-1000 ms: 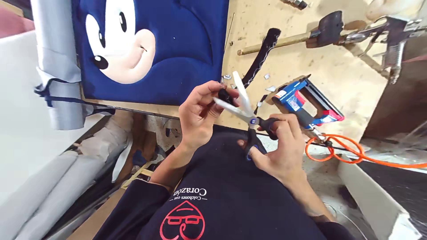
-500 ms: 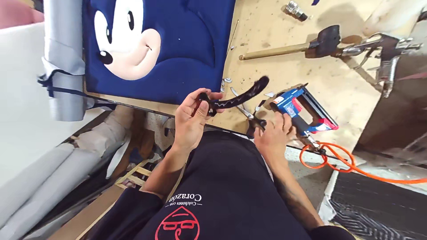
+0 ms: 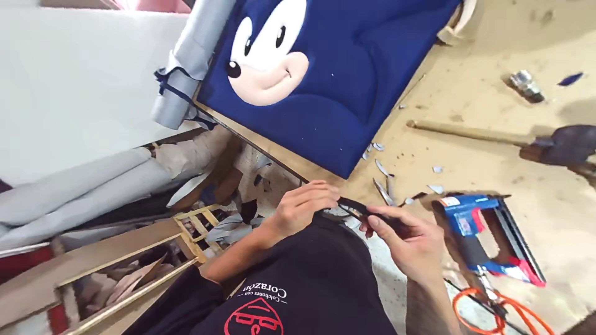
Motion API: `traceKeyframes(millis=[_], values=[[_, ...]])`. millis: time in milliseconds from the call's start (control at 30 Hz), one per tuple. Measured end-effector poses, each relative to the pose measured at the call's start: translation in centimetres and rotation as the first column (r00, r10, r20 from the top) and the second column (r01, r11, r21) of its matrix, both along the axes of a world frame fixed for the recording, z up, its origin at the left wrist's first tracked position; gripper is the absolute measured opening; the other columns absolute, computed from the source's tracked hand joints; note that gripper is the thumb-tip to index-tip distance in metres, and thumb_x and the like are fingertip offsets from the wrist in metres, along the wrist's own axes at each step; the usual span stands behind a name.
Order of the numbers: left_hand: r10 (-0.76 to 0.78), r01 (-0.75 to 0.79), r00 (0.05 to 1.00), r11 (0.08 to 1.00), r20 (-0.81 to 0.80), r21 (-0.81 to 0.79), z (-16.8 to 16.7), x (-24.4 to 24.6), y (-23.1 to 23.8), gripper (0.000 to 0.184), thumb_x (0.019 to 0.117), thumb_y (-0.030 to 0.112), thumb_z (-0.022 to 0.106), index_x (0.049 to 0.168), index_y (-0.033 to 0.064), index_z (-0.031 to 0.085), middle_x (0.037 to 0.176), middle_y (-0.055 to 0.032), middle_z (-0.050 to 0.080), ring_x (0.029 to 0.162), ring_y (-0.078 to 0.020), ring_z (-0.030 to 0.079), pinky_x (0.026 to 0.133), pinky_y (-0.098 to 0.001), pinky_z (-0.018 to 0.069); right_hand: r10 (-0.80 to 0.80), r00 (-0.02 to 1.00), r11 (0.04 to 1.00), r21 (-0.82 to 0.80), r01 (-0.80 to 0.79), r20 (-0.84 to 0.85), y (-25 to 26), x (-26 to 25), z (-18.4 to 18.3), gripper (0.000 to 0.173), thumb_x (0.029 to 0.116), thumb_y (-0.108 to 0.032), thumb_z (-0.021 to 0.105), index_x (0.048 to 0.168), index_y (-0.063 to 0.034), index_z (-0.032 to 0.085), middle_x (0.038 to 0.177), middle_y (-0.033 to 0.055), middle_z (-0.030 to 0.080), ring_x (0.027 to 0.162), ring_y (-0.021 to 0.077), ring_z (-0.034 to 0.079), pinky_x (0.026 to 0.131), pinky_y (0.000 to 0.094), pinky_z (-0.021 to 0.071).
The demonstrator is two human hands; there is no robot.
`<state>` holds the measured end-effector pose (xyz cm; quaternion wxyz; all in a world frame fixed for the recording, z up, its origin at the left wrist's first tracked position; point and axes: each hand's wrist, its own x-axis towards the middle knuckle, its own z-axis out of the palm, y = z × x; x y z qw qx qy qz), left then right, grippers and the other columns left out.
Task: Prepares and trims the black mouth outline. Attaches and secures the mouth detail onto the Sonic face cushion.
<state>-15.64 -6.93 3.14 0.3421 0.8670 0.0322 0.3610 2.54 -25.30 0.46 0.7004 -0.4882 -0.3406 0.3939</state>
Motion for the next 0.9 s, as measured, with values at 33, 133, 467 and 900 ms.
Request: traceKeyframes(millis=[33,133,467,900], values=[[-0.039,0.040,0.999,0.996,-0.009,0.079,-0.2,-0.8,1.0,0.015,0.0961,-0.007,0.063,0.103,0.0000,0.074,0.110,-0.0169,0.076,0.114,-0.0319,0.071,0.107,-0.0524,0.0550,0.021,0.999,0.999,-0.039,-0.022,-0.027,0.4,-0.7,-0.5,0.026,0.0971,-0.009,0.071,0.120,0.0029,0.070,0.093,0.0130,0.075,0.074,0.0218,0.073,0.064,0.0353,0.0648],[-0.119,0.126,0.992,0.970,-0.046,0.207,-0.7,-2.8,4.0,0.018,0.0954,-0.004,0.066,0.109,0.0022,0.076,0.117,-0.0151,0.075,0.121,-0.0323,0.068,0.111,-0.0526,0.0518,0.071,0.997,0.976,-0.210,-0.064,0.025,2.7,-2.6,-1.3,0.035,0.0964,-0.009,0.071,0.130,-0.0017,0.067,0.096,0.0113,0.077,0.077,0.0220,0.075,0.069,0.0365,0.0659],[-0.052,-0.318,0.929,0.392,-0.366,-0.863,-6.1,-5.2,21.4,0.035,0.1079,0.015,0.052,0.134,-0.0070,0.059,0.125,-0.0166,0.071,0.108,-0.0283,0.073,0.095,-0.0454,0.0621,-0.293,0.725,0.727,-0.347,0.592,0.623,27.7,-7.4,-4.7,0.023,0.0943,-0.029,0.075,0.108,-0.0110,0.079,0.097,0.0019,0.075,0.086,0.0082,0.071,0.079,0.0267,0.0606],[0.201,-0.372,0.888,0.843,-0.414,-0.388,-9.7,-2.1,45.9,0.023,0.0976,0.008,0.068,0.120,0.0068,0.073,0.114,-0.0071,0.074,0.102,-0.0129,0.072,0.091,-0.0316,0.0610,-0.151,0.667,0.771,-0.336,0.541,0.729,49.7,-8.1,-5.8,0.024,0.0990,-0.022,0.069,0.116,-0.0058,0.073,0.104,0.0046,0.075,0.089,0.0117,0.073,0.079,0.0331,0.0637]])
